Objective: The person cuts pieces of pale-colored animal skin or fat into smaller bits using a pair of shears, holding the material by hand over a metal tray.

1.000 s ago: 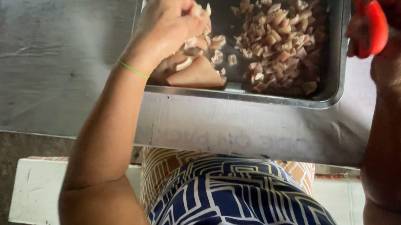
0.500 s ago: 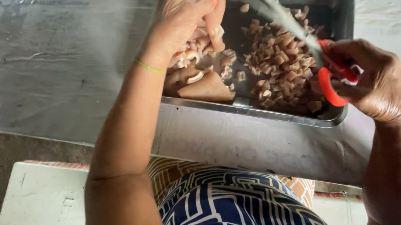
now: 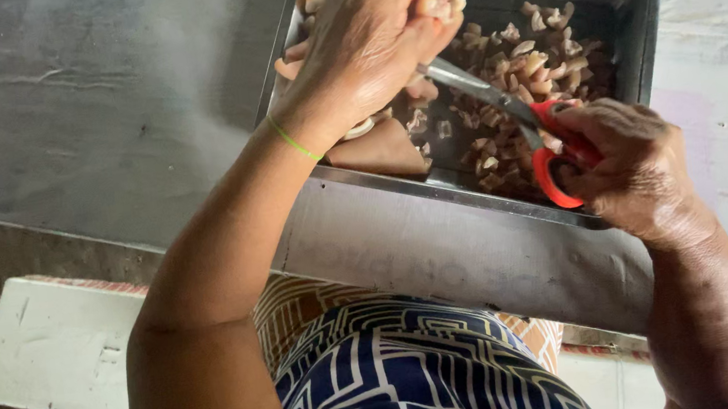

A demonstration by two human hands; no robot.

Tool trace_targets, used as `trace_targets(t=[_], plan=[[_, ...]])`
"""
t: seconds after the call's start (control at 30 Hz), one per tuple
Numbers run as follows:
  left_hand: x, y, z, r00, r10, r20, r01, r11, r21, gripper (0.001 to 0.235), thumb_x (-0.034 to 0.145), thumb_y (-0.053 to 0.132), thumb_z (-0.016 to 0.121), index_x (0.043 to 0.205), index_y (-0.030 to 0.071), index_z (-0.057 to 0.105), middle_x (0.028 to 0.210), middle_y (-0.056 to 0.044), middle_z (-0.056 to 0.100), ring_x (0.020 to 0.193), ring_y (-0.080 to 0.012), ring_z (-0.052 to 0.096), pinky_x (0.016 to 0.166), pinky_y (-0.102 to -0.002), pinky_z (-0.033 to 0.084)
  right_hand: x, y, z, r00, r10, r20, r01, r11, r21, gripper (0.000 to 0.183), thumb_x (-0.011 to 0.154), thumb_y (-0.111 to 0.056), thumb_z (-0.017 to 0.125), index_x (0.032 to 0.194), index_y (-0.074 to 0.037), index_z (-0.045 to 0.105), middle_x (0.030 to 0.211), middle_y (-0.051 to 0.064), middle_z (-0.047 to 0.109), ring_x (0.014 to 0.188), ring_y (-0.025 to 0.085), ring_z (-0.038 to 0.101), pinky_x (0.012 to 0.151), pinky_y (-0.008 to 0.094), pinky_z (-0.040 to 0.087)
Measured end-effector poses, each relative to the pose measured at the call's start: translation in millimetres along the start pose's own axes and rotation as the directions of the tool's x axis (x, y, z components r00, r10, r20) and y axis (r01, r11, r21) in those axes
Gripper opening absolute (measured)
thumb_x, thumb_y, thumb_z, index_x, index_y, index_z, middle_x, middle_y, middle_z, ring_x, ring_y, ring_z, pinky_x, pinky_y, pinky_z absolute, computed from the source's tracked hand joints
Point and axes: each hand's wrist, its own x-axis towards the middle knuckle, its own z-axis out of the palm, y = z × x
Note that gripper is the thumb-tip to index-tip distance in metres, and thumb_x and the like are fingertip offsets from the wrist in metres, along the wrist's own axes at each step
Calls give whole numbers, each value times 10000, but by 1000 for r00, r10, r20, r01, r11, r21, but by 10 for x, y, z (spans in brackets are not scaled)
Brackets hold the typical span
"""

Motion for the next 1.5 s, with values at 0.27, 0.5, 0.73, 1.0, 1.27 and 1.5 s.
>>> trace_targets(t=[0.27,0.5,0.73,1.0,1.27,1.5], plan=[[-111,-106,-152,971,-185,150,230,893,-387,23,1051,7,528,1042,25,540,741,-19,619,602,-82,642,584,-286,573,-81,30,-18,1000,26,12,-27,995,96,378,810,-33,810,1179,-50,727,914,97,681,779,234,646,746,337,523],[-109,-111,-189,930,-319,183,366,758,-540,114,968,-37,500,1042,33,552,729,-8,634,554,-69,591,490,-258,533,-14,9,-41,999,13,33,-10,996,-91,365,760,-92,831,1118,-78,762,855,85,684,729,262,639,693,368,514],[-152,-253,-175,983,-125,133,173,872,-459,118,1048,-91,513,1017,21,492,741,-65,622,609,-89,573,566,-246,473,-7,19,-157,997,24,72,-23,1000,-19,441,721,-135,825,1152,-76,751,871,61,693,687,214,649,665,349,518],[-113,-166,-49,973,222,-68,-229,962,-151,138,976,-107,509,997,28,486,804,-72,632,719,-123,618,662,-299,531,-33,116,-142,1000,2,20,0,995,-96,439,774,-119,827,1200,-56,743,972,53,720,735,180,692,769,339,531],[-90,78,35,992,-67,107,97,947,-307,92,1003,-55,537,967,29,523,722,-34,636,592,-76,565,618,-276,502,-89,139,-57,1000,10,24,-9,1000,-28,484,732,-40,827,1209,-57,744,934,93,706,809,223,669,741,331,527],[-226,-86,-174,973,-153,175,195,947,-256,97,1078,26,542,983,32,555,774,-62,680,639,-135,686,640,-307,519,-132,261,-52,996,87,24,-87,996,10,378,846,-45,819,1218,-48,754,948,109,723,780,197,694,718,303,543]])
